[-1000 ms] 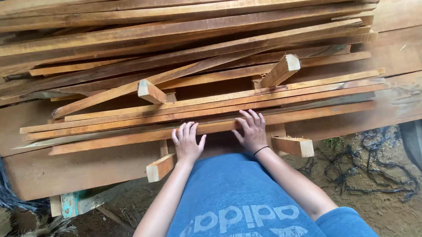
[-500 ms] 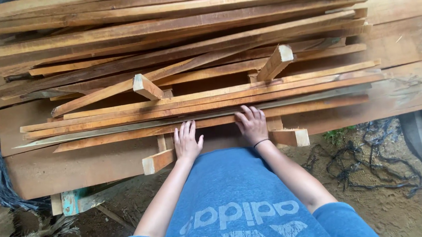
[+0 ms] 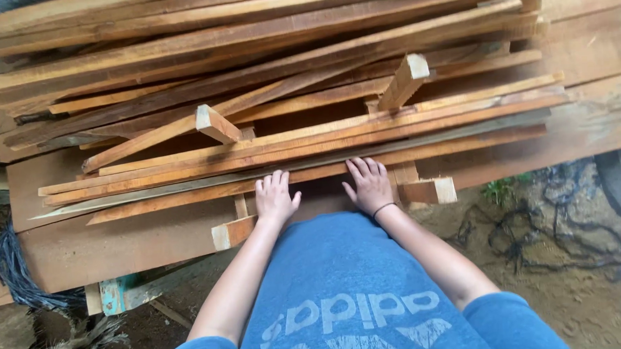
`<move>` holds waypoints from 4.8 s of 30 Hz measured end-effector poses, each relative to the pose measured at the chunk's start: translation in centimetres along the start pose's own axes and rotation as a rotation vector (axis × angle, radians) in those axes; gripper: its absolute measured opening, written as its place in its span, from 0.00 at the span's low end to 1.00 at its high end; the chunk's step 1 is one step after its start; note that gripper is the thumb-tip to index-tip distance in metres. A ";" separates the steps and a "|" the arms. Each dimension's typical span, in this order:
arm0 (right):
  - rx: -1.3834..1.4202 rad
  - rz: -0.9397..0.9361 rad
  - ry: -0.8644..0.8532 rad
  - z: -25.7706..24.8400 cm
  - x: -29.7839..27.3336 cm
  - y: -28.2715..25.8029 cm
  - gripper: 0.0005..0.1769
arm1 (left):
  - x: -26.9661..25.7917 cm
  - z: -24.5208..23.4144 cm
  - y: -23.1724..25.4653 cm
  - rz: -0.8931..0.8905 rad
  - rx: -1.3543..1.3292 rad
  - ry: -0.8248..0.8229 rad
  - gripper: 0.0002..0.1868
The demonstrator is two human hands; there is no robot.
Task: Organizing and placing thin wood strips into a wooden rack for storage or drying.
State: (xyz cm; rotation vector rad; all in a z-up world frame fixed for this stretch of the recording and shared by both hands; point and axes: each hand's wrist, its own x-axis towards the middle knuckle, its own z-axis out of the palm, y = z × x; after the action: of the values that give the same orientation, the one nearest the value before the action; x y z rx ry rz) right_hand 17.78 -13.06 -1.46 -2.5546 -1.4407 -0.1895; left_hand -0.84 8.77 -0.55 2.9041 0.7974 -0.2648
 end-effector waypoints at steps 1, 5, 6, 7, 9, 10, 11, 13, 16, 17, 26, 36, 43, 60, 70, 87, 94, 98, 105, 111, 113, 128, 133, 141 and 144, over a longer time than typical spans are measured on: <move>-0.001 0.005 -0.002 0.1 -0.1 -0.1 0.36 | -0.2 -0.2 0.2 0.005 0.000 -0.003 0.39; -0.034 0.049 -0.178 -0.1 1.0 -0.2 0.43 | -0.1 -1.0 0.7 -0.022 0.004 -0.013 0.37; -0.047 0.050 -0.204 -0.2 1.2 -0.4 0.44 | -0.3 -1.0 0.7 -0.027 0.006 -0.021 0.38; -0.051 0.050 -0.204 -0.8 1.3 -0.5 0.44 | -0.3 -1.0 0.8 -0.026 0.003 -0.020 0.38; -0.044 0.039 -0.238 -1.9 1.4 -0.9 0.46 | -0.6 -1.1 1.0 -0.052 -0.008 -0.051 0.40; -0.045 0.036 -0.240 -2.1 1.6 -0.7 0.46 | -0.4 -1.0 1.0 -0.055 -0.011 -0.051 0.40; -0.027 0.040 -0.261 -2.2 1.8 -0.7 0.45 | -0.4 -0.9 0.9 -0.050 -0.016 -0.075 0.42; -0.015 0.047 -0.279 -2.4 2.1 -0.7 0.44 | -0.8 -0.2 0.8 -0.042 -0.025 -0.095 0.43; 0.078 0.050 -0.511 -2.5 2.1 -0.7 0.32 | -1.3 0.9 -0.1 -0.010 -0.027 -0.175 0.44; 0.048 0.024 -0.517 -2.5 1.5 -0.7 0.30 | -1.2 0.9 -0.3 -0.009 -0.030 -0.146 0.40; -0.023 0.045 -0.423 -2.8 0.6 0.7 0.38 | -0.8 0.1 -0.2 -0.023 -0.240 -0.225 0.33; 0.139 -0.010 -0.566 -1.7 0.6 2.7 0.30 | -1.7 0.1 -1.1 -0.156 -0.297 -0.374 0.30; 0.110 -0.003 -0.463 0.6 -0.4 2.8 0.30 | -3.2 2.7 -0.9 -0.197 -0.278 -0.160 0.29; 0.160 0.125 -0.886 -2.9 2.3 1.2 0.38 | -1.0 0.7 1.3 -0.130 -0.285 -0.491 0.34; 0.170 0.030 -0.566 -3.8 2.2 2.0 0.37 | -0.7 -1.9 0.1 -0.065 -0.402 -0.284 0.27; 0.354 0.001 -0.925 -5.4 4.4 0.6 0.39 | -0.2 -6.1 1.5 -0.074 -0.362 -0.581 0.36; 0.170 -0.027 -0.042 -0.2 2.2 1.9 0.26 | 0.2 5.8 -1.0 -0.019 -0.333 0.165 0.19; 0.075 -0.013 0.081 1.2 0.9 2.6 0.36 | 0.9 5.9 -1.0 0.057 -0.072 0.487 0.29; 0.046 0.022 0.055 1.9 0.3 2.4 0.39 | 0.6 6.4 -1.3 -0.001 -0.056 0.473 0.39; 0.122 0.103 0.066 2.7 0.6 3.1 0.30 | 0.7 7.3 -1.7 0.003 -0.192 0.427 0.37; 0.108 0.101 0.059 2.5 0.9 3.1 0.29 | 0.7 6.3 -1.5 0.006 -0.218 0.416 0.37; 0.187 0.095 -0.250 2.0 4.6 2.9 0.33 | 3.1 6.2 -1.4 -0.200 -0.161 0.230 0.29; 0.177 0.012 0.038 2.1 4.9 3.7 0.29 | 3.6 6.2 -1.4 -0.127 -0.125 0.487 0.21; 0.192 -0.034 -0.059 0.1 4.0 3.2 0.21 | 1.0 3.9 -0.8 -0.143 -0.188 0.254 0.23; 0.204 -0.024 -0.196 -0.3 1.8 2.5 0.24 | -0.9 4.0 0.0 -0.166 -0.185 0.097 0.27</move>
State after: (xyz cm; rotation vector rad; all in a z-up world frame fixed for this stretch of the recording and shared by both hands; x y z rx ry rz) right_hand 20.83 -12.91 -1.07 -2.4453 -1.4721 0.2012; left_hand -2.11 7.68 -4.27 2.6995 1.0219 -0.0604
